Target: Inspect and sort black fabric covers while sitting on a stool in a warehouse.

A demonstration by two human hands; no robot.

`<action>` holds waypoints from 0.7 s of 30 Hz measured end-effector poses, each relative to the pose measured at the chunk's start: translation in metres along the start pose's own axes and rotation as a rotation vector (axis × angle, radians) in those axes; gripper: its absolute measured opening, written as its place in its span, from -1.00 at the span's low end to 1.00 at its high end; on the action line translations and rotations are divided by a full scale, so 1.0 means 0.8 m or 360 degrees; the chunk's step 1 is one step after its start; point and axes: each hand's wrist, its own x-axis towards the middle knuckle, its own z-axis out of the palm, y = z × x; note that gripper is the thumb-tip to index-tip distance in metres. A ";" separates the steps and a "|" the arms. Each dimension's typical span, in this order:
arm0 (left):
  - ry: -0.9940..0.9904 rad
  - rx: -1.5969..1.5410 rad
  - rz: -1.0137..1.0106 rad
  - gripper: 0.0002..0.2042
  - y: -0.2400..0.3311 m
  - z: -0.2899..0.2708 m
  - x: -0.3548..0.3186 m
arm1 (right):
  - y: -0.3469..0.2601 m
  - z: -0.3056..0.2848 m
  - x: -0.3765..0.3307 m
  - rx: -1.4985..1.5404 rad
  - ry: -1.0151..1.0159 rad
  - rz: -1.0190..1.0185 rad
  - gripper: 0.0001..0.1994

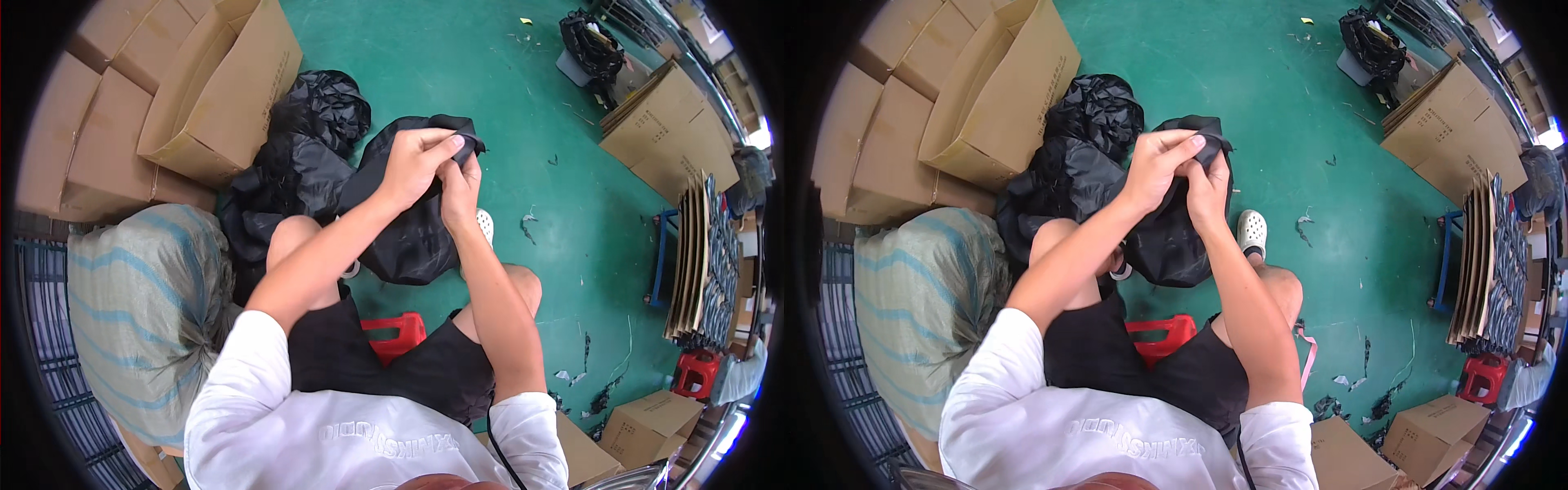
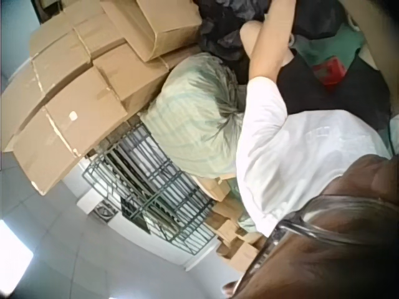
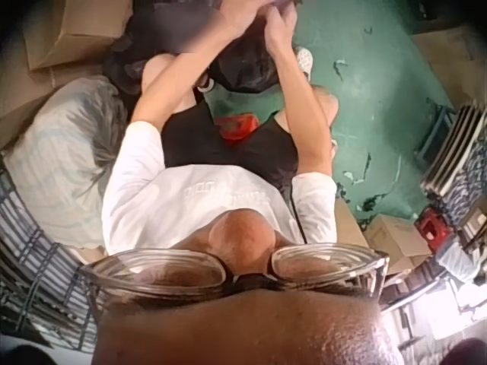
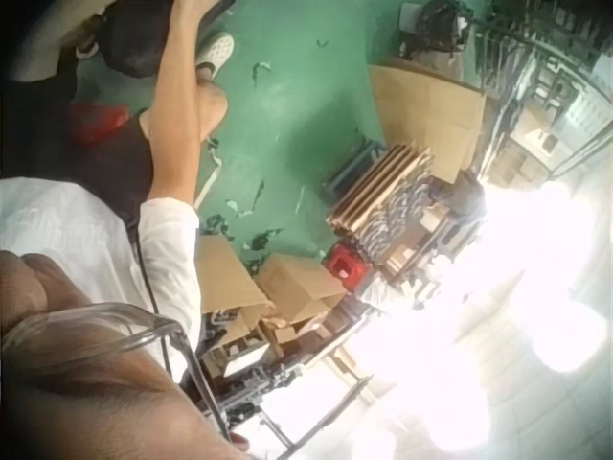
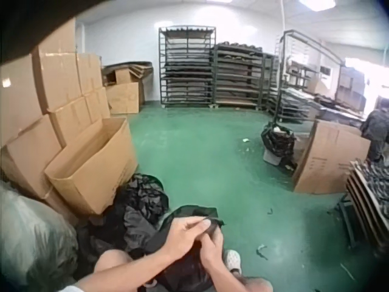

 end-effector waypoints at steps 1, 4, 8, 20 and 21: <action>0.0126 -0.0222 -0.0155 -0.73 -0.002 0.001 -0.006 | 0.003 0.000 0.002 0.0051 0.0088 0.0138 -0.81; 0.0271 -0.0249 -0.0230 -0.67 -0.004 -0.029 -0.004 | -0.004 0.001 0.015 -0.0019 0.0198 0.0368 -0.75; 0.0513 0.0101 -0.0186 -0.65 -0.014 -0.099 0.020 | -0.037 0.001 0.024 0.0036 0.0262 0.0564 -0.65; -0.0544 -0.0261 -0.0237 -0.61 -0.023 -0.088 0.008 | -0.075 -0.035 -0.012 -0.0170 -0.0280 0.0944 -0.43; -0.0519 -0.0260 -0.0244 -0.61 -0.021 -0.088 0.010 | -0.077 -0.031 -0.009 -0.0057 -0.0292 0.0877 -0.45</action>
